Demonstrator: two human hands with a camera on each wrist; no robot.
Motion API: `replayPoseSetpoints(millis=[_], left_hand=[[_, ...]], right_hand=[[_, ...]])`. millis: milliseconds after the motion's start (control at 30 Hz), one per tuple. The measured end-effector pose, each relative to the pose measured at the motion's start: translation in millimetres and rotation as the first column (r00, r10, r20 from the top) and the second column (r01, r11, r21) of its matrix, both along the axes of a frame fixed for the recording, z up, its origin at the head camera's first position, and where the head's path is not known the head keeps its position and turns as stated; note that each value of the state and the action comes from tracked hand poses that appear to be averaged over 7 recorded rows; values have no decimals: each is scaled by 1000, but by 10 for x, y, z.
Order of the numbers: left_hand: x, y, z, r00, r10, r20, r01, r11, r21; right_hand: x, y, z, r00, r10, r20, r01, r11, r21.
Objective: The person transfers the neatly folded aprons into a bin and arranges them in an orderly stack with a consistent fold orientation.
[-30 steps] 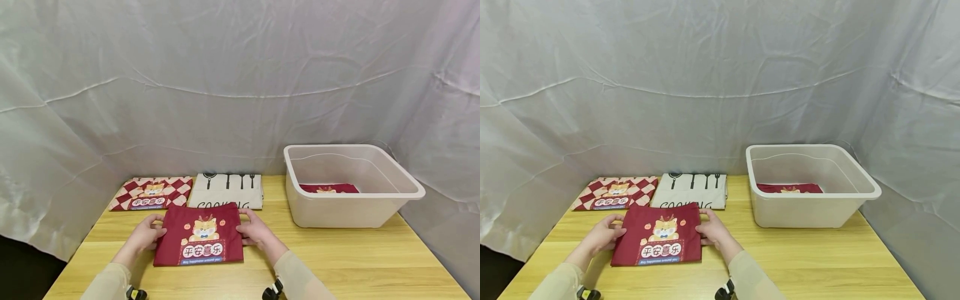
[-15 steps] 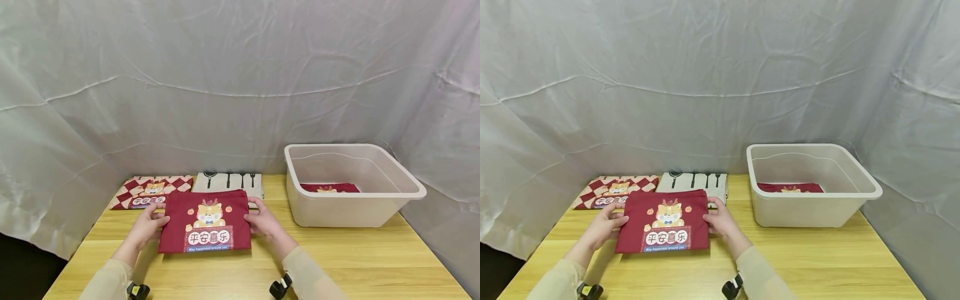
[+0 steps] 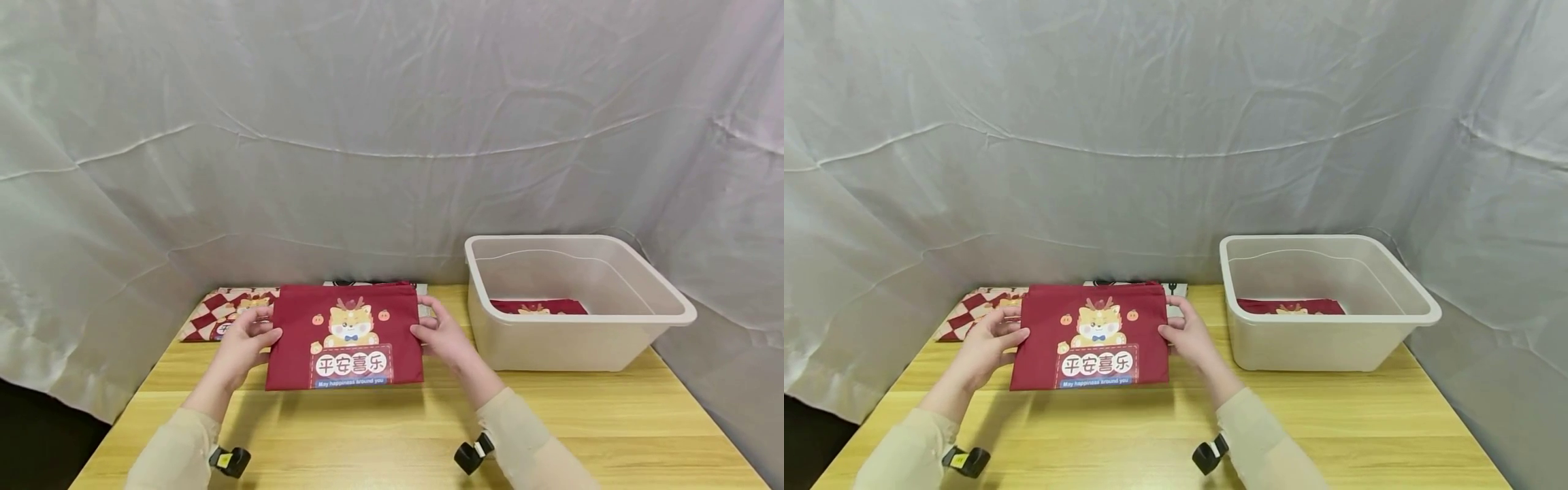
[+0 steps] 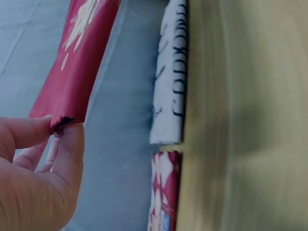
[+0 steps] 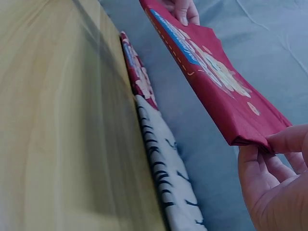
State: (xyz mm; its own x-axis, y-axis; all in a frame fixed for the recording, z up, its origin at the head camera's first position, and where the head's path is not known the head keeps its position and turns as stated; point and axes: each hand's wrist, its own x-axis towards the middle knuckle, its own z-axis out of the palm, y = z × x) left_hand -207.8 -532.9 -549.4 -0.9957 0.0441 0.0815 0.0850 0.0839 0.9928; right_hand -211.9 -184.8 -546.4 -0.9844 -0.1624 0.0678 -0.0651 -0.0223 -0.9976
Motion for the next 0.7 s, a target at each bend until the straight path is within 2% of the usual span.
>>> replayPoseSetpoints(millis=[300,700], left_hand=[[5,-15,32,1000,-7,-6,7,1000,21],[-23,-24,5,1000,-6,1,6,998,58]], right_hand=[[43,-34,69,999,-38,-11,39,999,24],[87,-48,118,997,-61,-45,64,995,75]])
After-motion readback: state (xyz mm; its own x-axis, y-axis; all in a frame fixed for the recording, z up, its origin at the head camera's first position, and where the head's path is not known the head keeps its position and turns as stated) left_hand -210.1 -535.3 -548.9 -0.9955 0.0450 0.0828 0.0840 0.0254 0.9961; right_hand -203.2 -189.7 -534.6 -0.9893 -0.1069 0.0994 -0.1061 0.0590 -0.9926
